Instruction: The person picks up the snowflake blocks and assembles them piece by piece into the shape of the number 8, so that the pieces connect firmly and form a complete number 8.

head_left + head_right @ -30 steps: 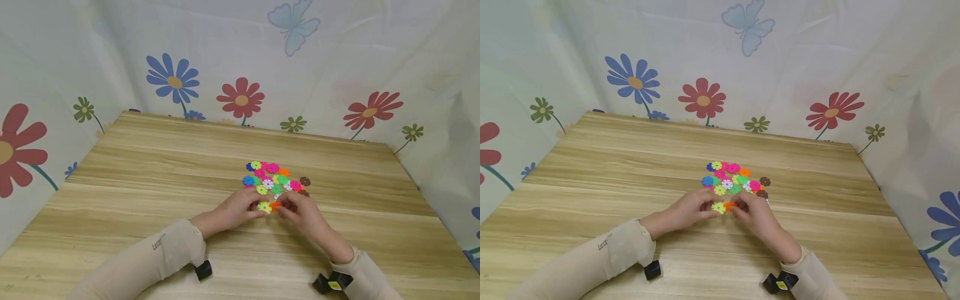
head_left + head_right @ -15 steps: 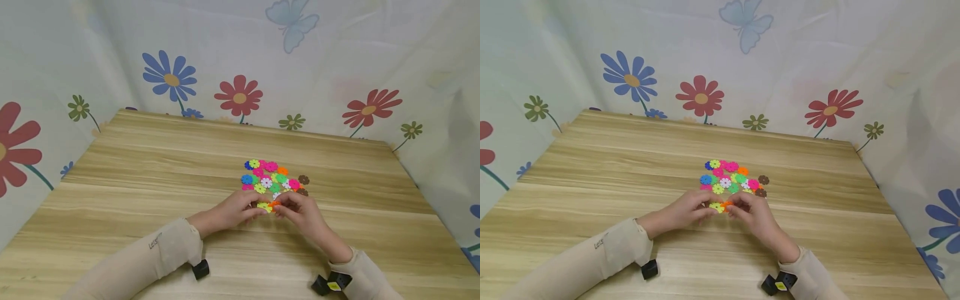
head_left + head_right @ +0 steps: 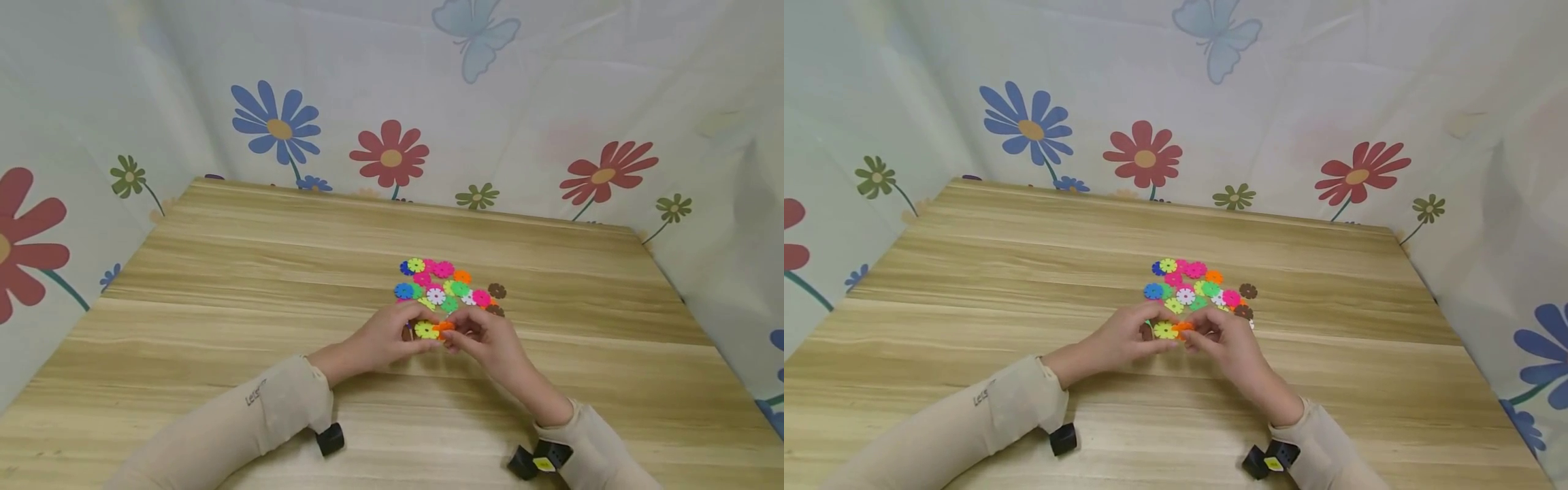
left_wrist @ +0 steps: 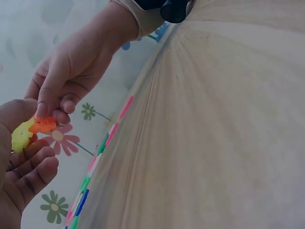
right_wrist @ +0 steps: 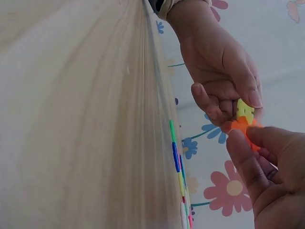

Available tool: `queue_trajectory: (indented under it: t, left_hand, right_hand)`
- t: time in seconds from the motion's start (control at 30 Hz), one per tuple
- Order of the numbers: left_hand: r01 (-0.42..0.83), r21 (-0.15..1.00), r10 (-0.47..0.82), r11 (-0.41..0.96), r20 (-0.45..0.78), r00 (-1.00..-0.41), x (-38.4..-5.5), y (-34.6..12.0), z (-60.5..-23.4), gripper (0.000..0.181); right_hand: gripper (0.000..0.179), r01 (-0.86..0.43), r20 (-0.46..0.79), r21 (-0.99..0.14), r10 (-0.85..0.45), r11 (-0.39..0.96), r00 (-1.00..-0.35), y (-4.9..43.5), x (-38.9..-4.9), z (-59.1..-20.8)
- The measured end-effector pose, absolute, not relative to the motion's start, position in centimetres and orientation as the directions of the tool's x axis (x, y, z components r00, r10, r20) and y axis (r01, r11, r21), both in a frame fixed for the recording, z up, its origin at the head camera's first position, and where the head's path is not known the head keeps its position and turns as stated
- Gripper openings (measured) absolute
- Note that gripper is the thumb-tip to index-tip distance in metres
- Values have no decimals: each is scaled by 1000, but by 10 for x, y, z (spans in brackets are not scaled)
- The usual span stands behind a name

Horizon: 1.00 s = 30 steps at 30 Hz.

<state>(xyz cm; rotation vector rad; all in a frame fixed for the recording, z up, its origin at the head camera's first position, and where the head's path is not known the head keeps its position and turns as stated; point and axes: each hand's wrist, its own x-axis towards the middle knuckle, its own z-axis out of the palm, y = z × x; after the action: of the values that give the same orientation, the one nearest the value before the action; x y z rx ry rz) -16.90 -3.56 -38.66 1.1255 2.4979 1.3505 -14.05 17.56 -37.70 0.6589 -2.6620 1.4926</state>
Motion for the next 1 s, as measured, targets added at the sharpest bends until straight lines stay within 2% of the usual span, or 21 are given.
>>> queue_trajectory:
  t: [0.17,0.3,0.5,0.8,1.0]
  left_hand:
    - [494,787,594,369,209,-777,-169,-36,-385,28]
    - [463,805,565,372,200,-801,-169,-37,-383,28]
    - [479,808,562,342,233,-794,-171,-39,-384,26]
    - [512,780,554,359,263,-790,-171,-39,-384,14]
    - [519,773,570,365,255,-781,-170,-39,-382,11]
  right_hand:
    - [14,-340,182,-775,-329,532,-927,184,-147,-374]
    - [14,-349,198,-702,-301,621,-933,193,-154,-371]
    - [15,-369,202,-583,-311,724,-929,203,-163,-365]
    - [15,-294,81,-469,-291,833,-953,214,-167,-363]
    - [22,-256,29,-399,-267,881,-963,216,-173,-371]
